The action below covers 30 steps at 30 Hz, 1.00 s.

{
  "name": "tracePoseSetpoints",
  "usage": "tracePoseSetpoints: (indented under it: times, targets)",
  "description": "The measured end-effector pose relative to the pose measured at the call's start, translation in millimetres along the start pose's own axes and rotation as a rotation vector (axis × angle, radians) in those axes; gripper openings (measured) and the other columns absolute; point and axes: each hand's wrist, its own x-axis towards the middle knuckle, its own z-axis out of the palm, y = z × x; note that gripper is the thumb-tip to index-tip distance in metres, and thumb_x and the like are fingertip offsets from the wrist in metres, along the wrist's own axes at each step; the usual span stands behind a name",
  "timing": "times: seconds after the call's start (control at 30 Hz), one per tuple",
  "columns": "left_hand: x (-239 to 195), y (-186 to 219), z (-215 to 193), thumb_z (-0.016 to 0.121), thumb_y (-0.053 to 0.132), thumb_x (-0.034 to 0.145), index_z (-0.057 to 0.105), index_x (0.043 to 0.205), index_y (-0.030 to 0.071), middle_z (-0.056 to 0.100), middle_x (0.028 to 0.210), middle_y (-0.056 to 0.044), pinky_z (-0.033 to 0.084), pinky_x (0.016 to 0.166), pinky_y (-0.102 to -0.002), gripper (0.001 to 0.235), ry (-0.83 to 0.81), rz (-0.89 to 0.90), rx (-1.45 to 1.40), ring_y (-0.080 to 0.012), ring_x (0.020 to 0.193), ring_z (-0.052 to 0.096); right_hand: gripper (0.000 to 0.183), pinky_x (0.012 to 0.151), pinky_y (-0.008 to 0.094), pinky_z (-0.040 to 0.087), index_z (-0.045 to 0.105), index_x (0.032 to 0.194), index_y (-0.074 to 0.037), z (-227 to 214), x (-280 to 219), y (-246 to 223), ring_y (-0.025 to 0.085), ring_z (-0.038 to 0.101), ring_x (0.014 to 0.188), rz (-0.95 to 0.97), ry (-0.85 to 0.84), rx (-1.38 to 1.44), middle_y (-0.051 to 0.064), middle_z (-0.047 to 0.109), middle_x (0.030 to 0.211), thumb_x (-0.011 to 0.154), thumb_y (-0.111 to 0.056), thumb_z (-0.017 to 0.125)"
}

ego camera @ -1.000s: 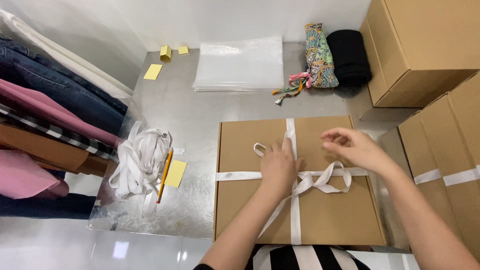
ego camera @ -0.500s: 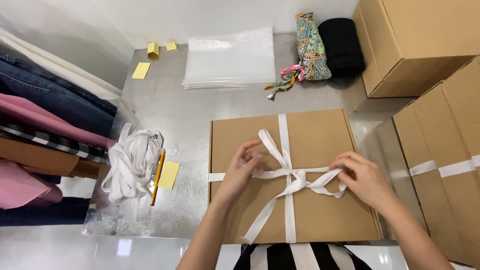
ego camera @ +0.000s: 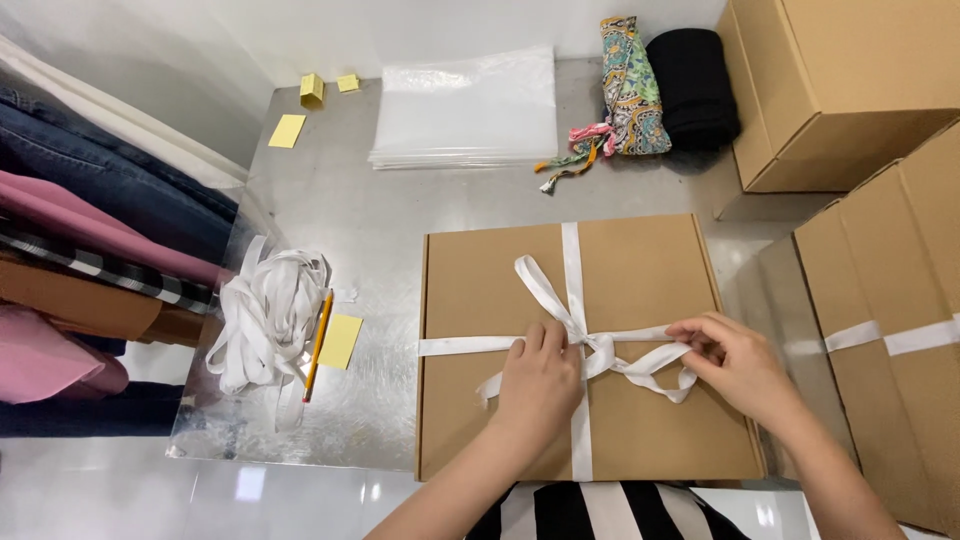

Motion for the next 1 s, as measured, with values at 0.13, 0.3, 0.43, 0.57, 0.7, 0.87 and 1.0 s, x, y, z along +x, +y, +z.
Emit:
tracePoseSetpoints:
  times: [0.13,0.3,0.43,0.57,0.7,0.87,1.0]
  targets:
    - [36.6,-6.6,-11.3,0.066,-0.009,0.061,0.059,0.073,0.007,0.053,0.084,-0.01,0.044,0.053,-0.042,0.021,-0.092,0.051,-0.096,-0.0332,0.075,0.049,0.025,0.07,0.023,0.049,0.088,0.102,-0.024,-1.0,-10.1,25.6,0.01,0.064,0.069,-0.032,0.031,-0.067,-0.015,0.082,0.11,0.087,-0.013,0.071]
    - [103.1,-1.7,-39.8,0.053,0.035,0.104,0.065,0.107,0.015,0.075,0.089,-0.013,0.051,0.075,-0.053,0.024,-0.731,-0.264,-0.674,-0.0388,0.091,0.069,0.027,0.064,0.028,0.048,0.084,0.113,-0.029,-2.5,-28.1,31.1,0.015,0.06,0.059,-0.035,0.007,-0.074,-0.005,0.083,0.082,0.088,-0.024,0.074]
    - [137.4,29.6,-15.1,0.054,0.035,0.104,0.066,0.111,0.014,0.076,0.094,-0.014,0.052,0.079,-0.054,0.025,-0.665,-0.243,-0.708,-0.0412,0.095,0.07,0.03,0.063,0.029,0.052,0.082,0.115,-0.023,0.0,-49.3,4.9,0.016,0.063,0.06,-0.046,-0.002,0.052,-0.001,0.083,0.086,0.087,-0.017,0.075]
    - [152.8,31.3,-0.6,0.054,0.034,0.105,0.068,0.117,0.012,0.077,0.102,-0.016,0.053,0.086,-0.057,0.028,-0.587,-0.218,-0.732,-0.0446,0.102,0.071,0.035,0.06,0.032,0.058,0.079,0.119,-0.014,6.7,-53.8,-29.6,0.019,0.068,0.061,-0.064,-0.025,0.272,0.006,0.083,0.091,0.085,-0.008,0.077]
    - [157.6,-8.8,1.4,0.055,0.034,0.106,0.069,0.124,0.011,0.078,0.11,-0.018,0.054,0.093,-0.06,0.032,-0.519,-0.186,-0.754,-0.0481,0.109,0.071,0.041,0.057,0.034,0.064,0.077,0.123,-0.005,-3.9,-29.1,-71.5,0.021,0.073,0.062,-0.074,-0.046,0.5,0.013,0.083,0.096,0.083,0.002,0.079]
    - [109.6,-68.0,3.5,0.058,0.036,0.106,0.074,0.124,0.015,0.078,0.113,-0.016,0.053,0.1,-0.062,0.032,-0.466,-0.145,-0.626,-0.0474,0.115,0.071,0.043,0.056,0.032,0.066,0.07,0.129,0.002,-15.9,48.6,-67.5,0.021,0.075,0.064,-0.125,-0.023,0.758,0.014,0.078,0.104,0.087,0.008,0.075]
    - [70.9,-84.0,-29.3,0.066,0.047,0.102,0.075,0.111,0.025,0.072,0.103,-0.002,0.047,0.105,-0.049,0.025,-0.421,-0.114,-0.39,-0.0281,0.111,0.069,0.032,0.064,0.023,0.066,0.069,0.127,-0.008,-2.0,120.7,-12.3,0.014,0.076,0.072,0.036,0.148,0.965,0.001,0.075,0.106,0.095,-0.004,0.075]
